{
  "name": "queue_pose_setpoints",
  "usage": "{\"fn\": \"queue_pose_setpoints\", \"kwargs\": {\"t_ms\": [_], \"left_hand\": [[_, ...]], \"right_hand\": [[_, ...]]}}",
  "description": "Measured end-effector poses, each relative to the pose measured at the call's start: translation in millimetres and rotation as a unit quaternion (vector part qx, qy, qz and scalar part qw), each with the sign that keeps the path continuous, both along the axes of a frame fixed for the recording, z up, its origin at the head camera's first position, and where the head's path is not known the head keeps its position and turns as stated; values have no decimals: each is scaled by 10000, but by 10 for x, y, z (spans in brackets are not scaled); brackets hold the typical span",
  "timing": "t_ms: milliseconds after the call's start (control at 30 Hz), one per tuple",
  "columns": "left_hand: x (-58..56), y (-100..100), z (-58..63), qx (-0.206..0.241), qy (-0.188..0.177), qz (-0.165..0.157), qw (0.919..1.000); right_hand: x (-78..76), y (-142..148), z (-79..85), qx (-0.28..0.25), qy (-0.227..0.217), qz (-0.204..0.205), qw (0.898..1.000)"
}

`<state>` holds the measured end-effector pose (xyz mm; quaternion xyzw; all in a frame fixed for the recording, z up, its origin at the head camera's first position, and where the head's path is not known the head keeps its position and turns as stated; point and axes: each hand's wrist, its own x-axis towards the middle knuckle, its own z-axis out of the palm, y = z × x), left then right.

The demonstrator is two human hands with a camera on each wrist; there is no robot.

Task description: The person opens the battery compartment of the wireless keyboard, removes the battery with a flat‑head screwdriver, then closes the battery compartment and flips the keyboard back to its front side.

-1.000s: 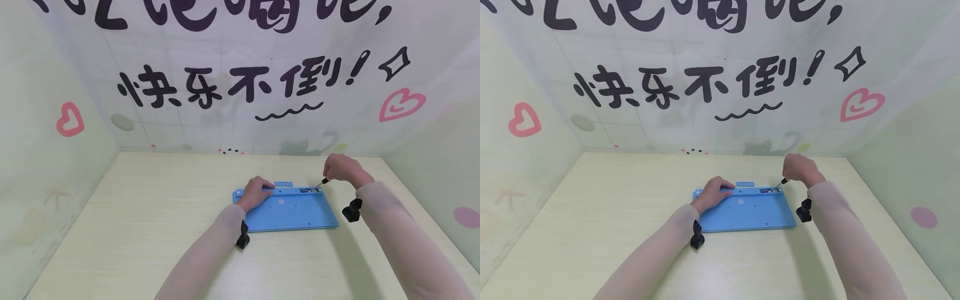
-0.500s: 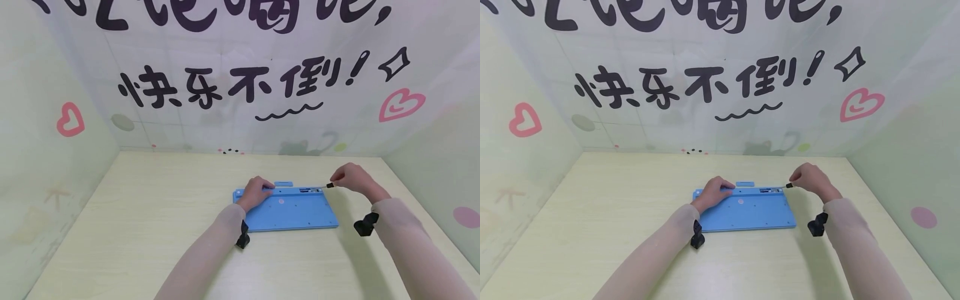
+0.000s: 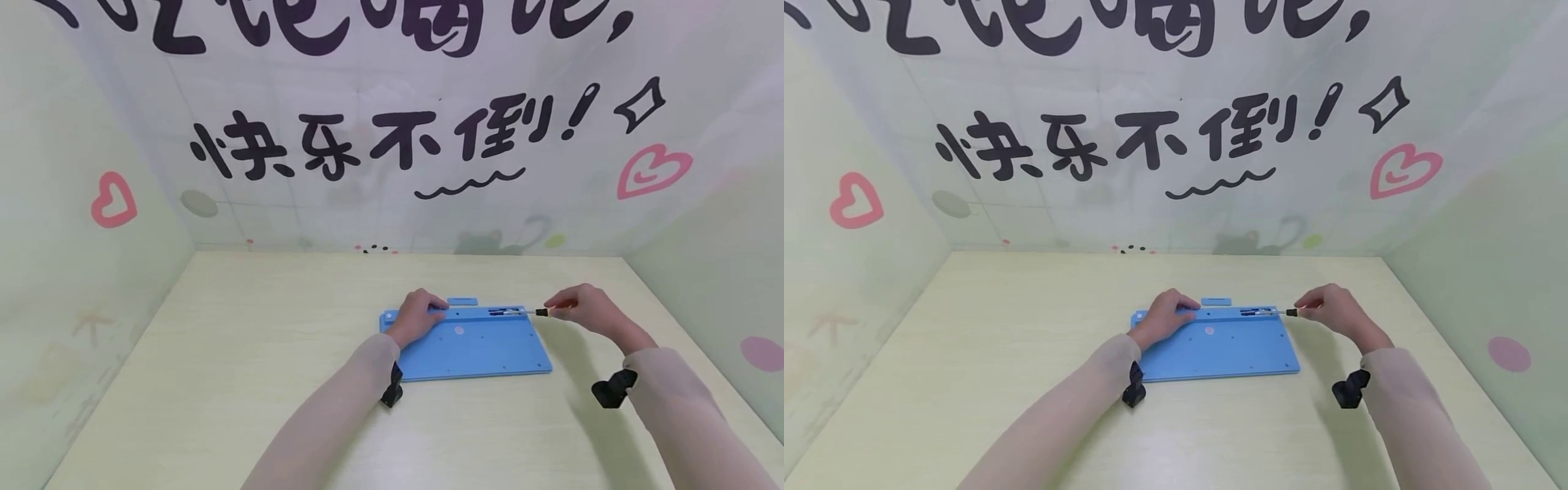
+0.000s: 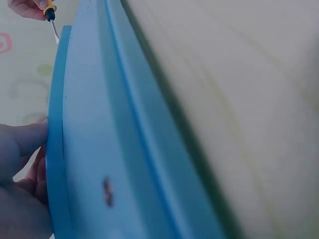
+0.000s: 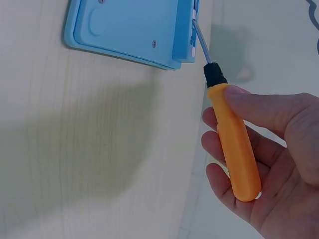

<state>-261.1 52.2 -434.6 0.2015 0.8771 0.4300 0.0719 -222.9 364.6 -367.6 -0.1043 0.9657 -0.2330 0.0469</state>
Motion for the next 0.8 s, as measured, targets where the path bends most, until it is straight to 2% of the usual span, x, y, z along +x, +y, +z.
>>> {"fn": "queue_pose_setpoints", "kwargs": {"t_ms": [200, 333, 567, 800], "left_hand": [[-16, -7, 71, -99, -78, -135, 9998], [-81, 6, 139, -473, -165, -320, 9982], [-180, 97, 299, -1359, -183, -719, 9879], [-170, 286, 453, -1581, -47, -1064, 9817]], "right_hand": [[57, -18, -34, 126, 109, 36, 9999], [106, -29, -47, 208, 93, 48, 9997], [204, -37, -136, 262, 41, 99, 9996], [269, -81, -207, 172, 154, 120, 9997]]}}
